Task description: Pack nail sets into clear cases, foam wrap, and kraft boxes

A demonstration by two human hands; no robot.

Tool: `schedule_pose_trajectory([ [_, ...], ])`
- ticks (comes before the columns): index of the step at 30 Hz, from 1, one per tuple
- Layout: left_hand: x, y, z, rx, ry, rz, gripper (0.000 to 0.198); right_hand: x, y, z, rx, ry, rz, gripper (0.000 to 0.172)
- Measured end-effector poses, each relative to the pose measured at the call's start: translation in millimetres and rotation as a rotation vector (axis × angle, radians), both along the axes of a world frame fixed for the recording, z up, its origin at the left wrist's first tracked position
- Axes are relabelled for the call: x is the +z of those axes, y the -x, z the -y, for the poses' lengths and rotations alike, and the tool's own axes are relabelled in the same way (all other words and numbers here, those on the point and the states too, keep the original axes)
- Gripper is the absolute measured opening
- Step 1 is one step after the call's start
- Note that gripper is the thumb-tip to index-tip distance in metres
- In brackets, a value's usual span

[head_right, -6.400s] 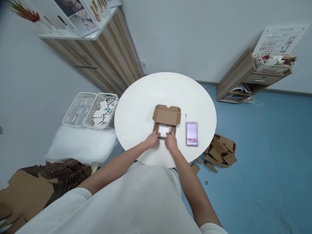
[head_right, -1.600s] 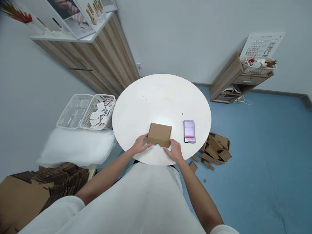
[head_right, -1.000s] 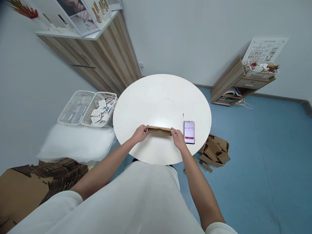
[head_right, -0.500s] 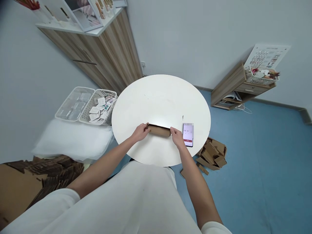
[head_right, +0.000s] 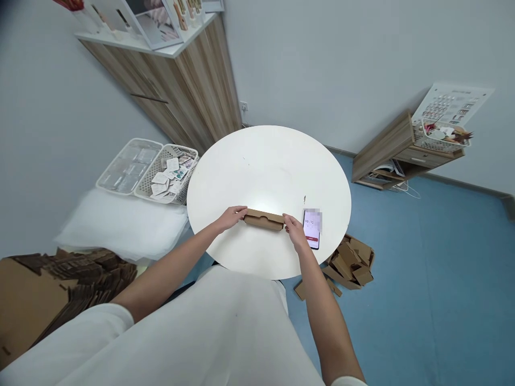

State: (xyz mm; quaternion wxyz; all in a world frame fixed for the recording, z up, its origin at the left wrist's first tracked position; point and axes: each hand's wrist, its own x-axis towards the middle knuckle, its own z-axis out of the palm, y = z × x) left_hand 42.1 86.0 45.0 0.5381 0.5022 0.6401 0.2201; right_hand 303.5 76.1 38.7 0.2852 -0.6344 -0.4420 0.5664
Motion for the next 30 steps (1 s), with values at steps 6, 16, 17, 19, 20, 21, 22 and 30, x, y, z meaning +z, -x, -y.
schedule_pose_trajectory([
  [6, -5.7, 8.3, 4.2, -0.025, 0.099, 0.065, 0.053, -5.2, 7.2, 6.0, 0.016, 0.031, 0.074, 0.050],
  [16, -17.6, 7.5, 43.1, -0.086, 0.012, 0.208, 0.053, -11.8, 11.6, 44.9, 0.030, -0.109, 0.038, 0.045],
  [17, -19.6, 6.9, 47.9, -0.082, -0.010, 0.216, 0.053, -14.0, 11.5, 50.4, 0.025, -0.124, 0.019, 0.045],
  [19, -23.1, 5.8, 56.9, -0.071, -0.047, 0.202, 0.053, -19.5, 12.4, 62.1, 0.003, -0.144, -0.009, 0.045],
  [20, -24.5, 5.2, 60.8, -0.067, -0.066, 0.176, 0.054, -22.4, 13.7, 68.0, -0.009, -0.151, -0.015, 0.045],
  [21, -25.8, 4.7, 64.3, -0.064, -0.087, 0.140, 0.055, -25.1, 15.5, 73.9, -0.019, -0.156, -0.017, 0.046],
  [22, -26.9, 4.2, 67.4, -0.064, -0.108, 0.099, 0.056, -27.6, 17.9, 79.7, -0.028, -0.158, -0.017, 0.046],
  [30, -33.0, 7.1, 83.7, -0.163, -0.159, -0.099, 0.074, -33.6, 48.6, 117.7, -0.084, -0.106, -0.070, 0.051],
])
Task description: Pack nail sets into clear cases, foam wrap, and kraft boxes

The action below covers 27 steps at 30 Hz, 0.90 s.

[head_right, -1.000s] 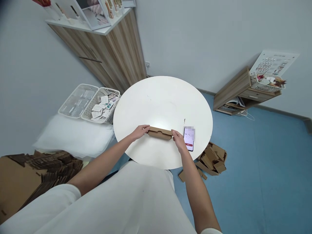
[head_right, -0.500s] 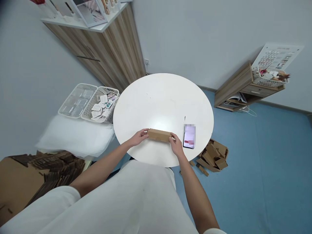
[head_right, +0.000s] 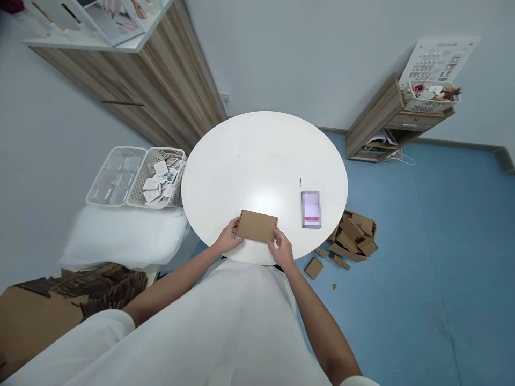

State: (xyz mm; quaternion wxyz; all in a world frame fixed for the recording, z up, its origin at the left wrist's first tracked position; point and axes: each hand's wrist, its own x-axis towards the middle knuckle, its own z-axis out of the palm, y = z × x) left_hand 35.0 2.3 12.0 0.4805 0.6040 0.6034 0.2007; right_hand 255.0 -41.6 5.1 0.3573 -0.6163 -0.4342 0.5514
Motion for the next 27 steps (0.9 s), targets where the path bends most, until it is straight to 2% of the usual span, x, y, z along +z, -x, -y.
schedule_pose_trajectory([
  [4, -0.9, 6.2, 5.4, 0.050, 0.016, -0.023, 0.065, 1.9, 13.5, 12.3, -0.081, 0.049, 0.005, 0.064],
  [9, -5.4, 12.6, 2.8, 0.119, 0.093, -0.131, 0.043, -1.0, 27.1, 19.4, -0.154, 0.146, 0.142, 0.061],
  [17, -20.0, 16.5, -0.2, 0.076, 0.068, -0.113, 0.048, -16.3, 38.0, 24.7, -0.226, 0.119, 0.343, 0.056],
  [21, -19.9, 18.4, 1.7, 0.089, 0.059, -0.065, 0.048, -9.9, 42.3, 29.5, -0.253, 0.129, 0.377, 0.057],
  [27, -12.6, 21.5, -7.0, 0.110, 0.100, 0.001, 0.040, 6.4, 42.8, 20.5, -0.249, 0.145, 0.290, 0.058],
])
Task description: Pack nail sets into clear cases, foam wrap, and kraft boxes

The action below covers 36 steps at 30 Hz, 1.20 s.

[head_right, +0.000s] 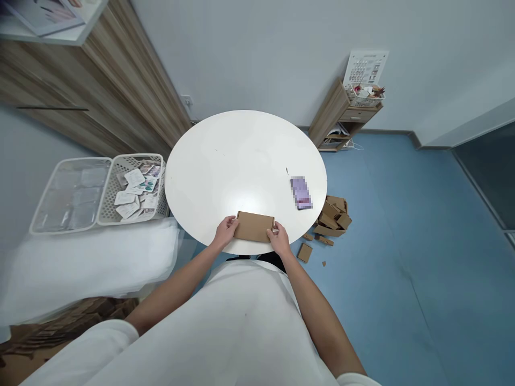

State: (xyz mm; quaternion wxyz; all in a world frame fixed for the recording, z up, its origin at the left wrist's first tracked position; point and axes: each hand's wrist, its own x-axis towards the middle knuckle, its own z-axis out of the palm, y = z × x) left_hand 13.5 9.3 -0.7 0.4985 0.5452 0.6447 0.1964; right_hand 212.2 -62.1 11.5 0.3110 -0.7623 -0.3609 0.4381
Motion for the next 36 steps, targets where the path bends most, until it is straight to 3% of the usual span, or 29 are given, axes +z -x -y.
schedule_pose_trajectory([
  [6, 12.4, -10.3, -3.9, -0.076, 0.051, -0.010, 0.045, 6.1, -10.8, -3.4, -0.004, -0.038, -0.013, 0.048],
  [10, 19.6, -43.7, 1.9, -0.197, 0.101, 0.011, 0.050, 6.3, -45.1, 9.0, -0.068, -0.026, 0.040, 0.051],
  [13, 24.2, -91.2, 8.7, -0.301, 0.125, 0.039, 0.053, 7.3, -89.0, 26.3, -0.159, -0.031, 0.084, 0.053],
  [18, 29.0, -200.3, 19.4, -0.486, 0.154, 0.069, 0.060, 6.6, -182.8, 68.3, -0.340, -0.019, 0.179, 0.055],
  [22, 21.0, -291.1, 27.2, -0.668, 0.239, 0.003, 0.065, -3.6, -251.0, 103.7, -0.463, 0.040, 0.221, 0.057],
  [25, 9.5, -348.2, 32.0, -0.731, 0.314, -0.066, 0.071, -15.3, -289.7, 121.0, -0.488, 0.101, 0.182, 0.059],
  [30, -5.7, -418.7, 27.0, -0.761, 0.300, -0.082, 0.073, -28.3, -343.3, 122.8, -0.571, 0.081, 0.101, 0.067],
  [36, -10.3, -480.1, 6.6, -0.796, 0.286, 0.100, 0.069, -27.5, -392.5, 109.9, -0.677, -0.030, 0.068, 0.078],
])
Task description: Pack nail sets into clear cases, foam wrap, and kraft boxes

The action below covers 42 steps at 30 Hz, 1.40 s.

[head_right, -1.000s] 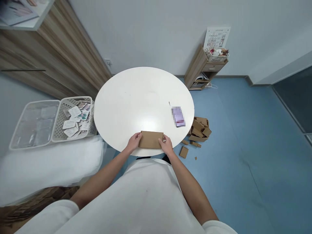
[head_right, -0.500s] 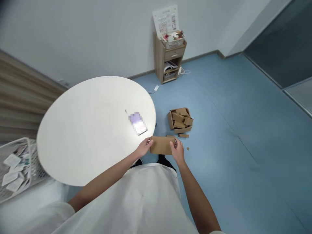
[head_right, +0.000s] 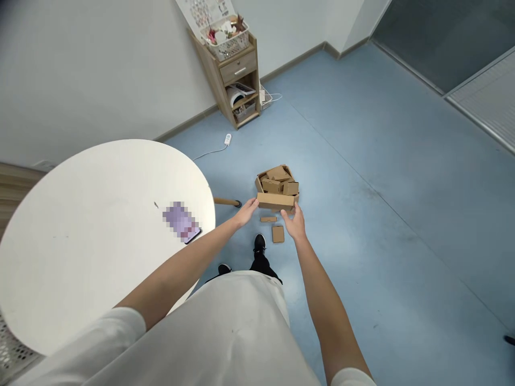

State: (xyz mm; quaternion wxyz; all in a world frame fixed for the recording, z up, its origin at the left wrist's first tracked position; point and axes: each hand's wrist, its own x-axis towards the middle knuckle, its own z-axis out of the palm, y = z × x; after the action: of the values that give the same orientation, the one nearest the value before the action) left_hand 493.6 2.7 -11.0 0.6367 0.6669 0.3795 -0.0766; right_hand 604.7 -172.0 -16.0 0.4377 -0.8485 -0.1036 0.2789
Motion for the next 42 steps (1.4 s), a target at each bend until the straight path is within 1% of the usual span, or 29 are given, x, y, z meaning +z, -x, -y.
schedule_pose_trajectory([
  [2, 0.3, -5.3, -3.5, -0.010, 0.030, -0.009, 0.073, -2.4, -4.0, 0.2, -0.034, 0.007, -0.011, 0.084],
  [4, 0.5, 1.7, -3.9, -0.026, 0.058, -0.041, 0.078, -6.6, -0.2, 2.6, -0.052, 0.020, -0.048, 0.087],
  [6, 0.4, 19.0, -1.6, -0.051, 0.081, -0.052, 0.081, -10.8, 9.6, 5.6, -0.054, 0.031, -0.083, 0.088],
  [8, 0.5, 42.6, 1.6, -0.061, 0.085, -0.031, 0.081, -12.8, 22.5, 7.2, -0.047, 0.032, -0.092, 0.088],
  [11, 4.8, 80.7, 4.3, -0.064, 0.090, 0.025, 0.079, -9.0, 42.6, 4.3, -0.024, 0.031, -0.087, 0.085],
  [14, 18.4, 116.8, 2.1, -0.050, 0.071, 0.103, 0.078, 2.2, 61.6, -4.6, 0.000, 0.018, -0.058, 0.083],
  [17, 40.9, 153.6, -2.1, 0.011, 0.078, 0.196, 0.078, 16.8, 81.9, -16.6, 0.026, -0.033, -0.009, 0.080],
  [20, 65.7, 197.0, -2.7, 0.125, 0.086, 0.288, 0.078, 31.4, 108.9, -29.4, 0.070, -0.109, 0.054, 0.076],
  [22, 78.8, 230.7, -0.5, 0.208, 0.081, 0.330, 0.076, 40.5, 132.2, -39.1, 0.108, -0.167, 0.088, 0.073],
  [25, 88.6, 286.0, 4.1, 0.336, 0.057, 0.377, 0.067, 52.4, 174.3, -58.1, 0.211, -0.259, 0.094, 0.067],
  [27, 88.5, 324.1, 6.4, 0.453, 0.008, 0.414, 0.062, 58.7, 206.2, -74.3, 0.298, -0.309, 0.063, 0.062],
  [30, 82.5, 380.1, 10.1, 0.651, -0.089, 0.432, 0.055, 65.9, 258.2, -100.3, 0.428, -0.363, -0.001, 0.057],
  [34, 71.5, 443.1, 21.3, 0.912, -0.177, 0.315, 0.049, 73.0, 328.0, -125.4, 0.663, -0.360, -0.110, 0.047],
  [36, 66.5, 465.7, 28.7, 1.021, -0.191, 0.257, 0.048, 76.0, 358.3, -131.9, 0.787, -0.338, -0.165, 0.046],
  [38, 62.7, 482.2, 35.3, 1.100, -0.185, 0.236, 0.047, 79.2, 383.2, -136.0, 0.914, -0.297, -0.211, 0.045],
  [42, 60.7, 503.9, 42.4, 1.205, -0.184, 0.239, 0.046, 87.1, 415.2, -143.6, 1.125, -0.208, -0.256, 0.041],
])
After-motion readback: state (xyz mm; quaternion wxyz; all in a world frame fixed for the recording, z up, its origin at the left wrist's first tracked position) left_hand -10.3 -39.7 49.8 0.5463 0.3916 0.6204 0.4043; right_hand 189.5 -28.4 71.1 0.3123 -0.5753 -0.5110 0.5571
